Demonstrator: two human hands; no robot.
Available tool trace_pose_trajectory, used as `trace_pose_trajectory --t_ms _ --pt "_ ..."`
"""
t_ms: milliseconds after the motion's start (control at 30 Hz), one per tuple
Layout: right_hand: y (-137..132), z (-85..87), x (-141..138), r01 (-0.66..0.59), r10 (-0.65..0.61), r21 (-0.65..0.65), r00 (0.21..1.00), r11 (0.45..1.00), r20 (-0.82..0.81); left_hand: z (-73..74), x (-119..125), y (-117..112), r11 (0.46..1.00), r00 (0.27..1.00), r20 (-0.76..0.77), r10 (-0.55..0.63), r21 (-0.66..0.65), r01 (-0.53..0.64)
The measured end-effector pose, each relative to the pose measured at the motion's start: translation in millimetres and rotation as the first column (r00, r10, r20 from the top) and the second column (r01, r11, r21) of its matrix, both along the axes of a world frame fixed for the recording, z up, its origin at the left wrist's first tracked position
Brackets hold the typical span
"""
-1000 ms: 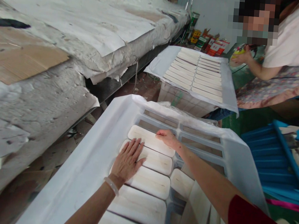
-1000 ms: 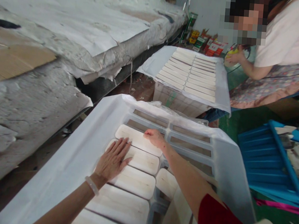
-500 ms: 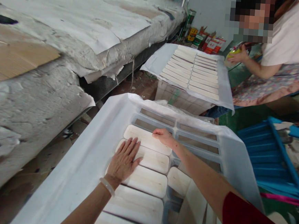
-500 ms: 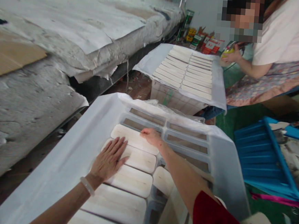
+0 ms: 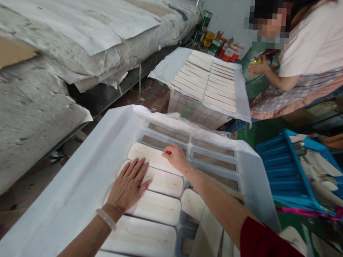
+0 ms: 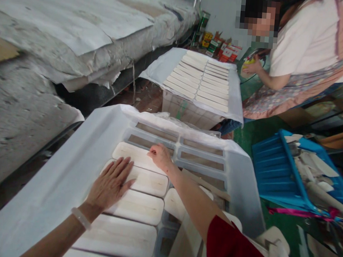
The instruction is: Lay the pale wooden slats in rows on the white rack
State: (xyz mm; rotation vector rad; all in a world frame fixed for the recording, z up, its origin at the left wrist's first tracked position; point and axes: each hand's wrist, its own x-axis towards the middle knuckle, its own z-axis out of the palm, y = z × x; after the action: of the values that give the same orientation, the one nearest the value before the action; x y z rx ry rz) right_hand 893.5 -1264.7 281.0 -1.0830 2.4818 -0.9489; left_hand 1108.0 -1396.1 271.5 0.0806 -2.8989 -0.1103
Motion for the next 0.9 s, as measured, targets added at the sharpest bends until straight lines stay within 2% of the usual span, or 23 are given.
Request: trace_pose_trajectory --t_ms 133,233,367,533,600,667,800,900 --pt "2.3 -5.8 14.7 0.047 -0.053 -0.049 0.992 0.998 -0.111 16.4 -16.2 3.2 0.998 0.998 0.012 0.06 0.008 -0.061" --pt "3.3 -9.8 24.5 0.096 -0.105 -0.056 0.977 0.994 -0.185 20.0 -30.9 2.9 0.997 0.997 0.001 0.077 -0.01 -0.077" --pt "4.0 -6.4 35.4 0.12 -0.113 0.01 0.955 0.993 -0.273 4.3 -39.0 -1.2 1.0 0.999 -0.037 0.012 -0.001 -0.012" --pt "18.4 13.5 50.0 0.059 -0.004 0.15 0.94 0.987 -0.342 -12.6 -37.2 -2.8 0.998 0.996 -0.088 -0.017 0.056 0.022" --pt "39.0 23.5 55.4 0.037 0.031 0.19 0.94 0.981 -0.34 -14.3 -37.9 -3.1 0.996 0.994 -0.098 -0.041 0.077 0.048" --pt "72.1 35.3 60.2 0.013 0.059 0.217 0.945 0.976 -0.322 -14.7 -38.9 -3.0 0.994 0.993 -0.101 -0.063 0.088 0.072" --pt "163.6 64.5 67.2 -0.059 0.135 0.273 0.953 0.96 -0.271 -13.9 -38.8 -1.1 0.992 0.993 -0.106 -0.06 0.106 0.071" --pt "226.3 81.6 71.1 -0.171 0.281 0.427 0.937 0.888 -0.209 -13.7 -37.7 1.3 0.989 0.994 -0.094 -0.049 0.134 0.061"
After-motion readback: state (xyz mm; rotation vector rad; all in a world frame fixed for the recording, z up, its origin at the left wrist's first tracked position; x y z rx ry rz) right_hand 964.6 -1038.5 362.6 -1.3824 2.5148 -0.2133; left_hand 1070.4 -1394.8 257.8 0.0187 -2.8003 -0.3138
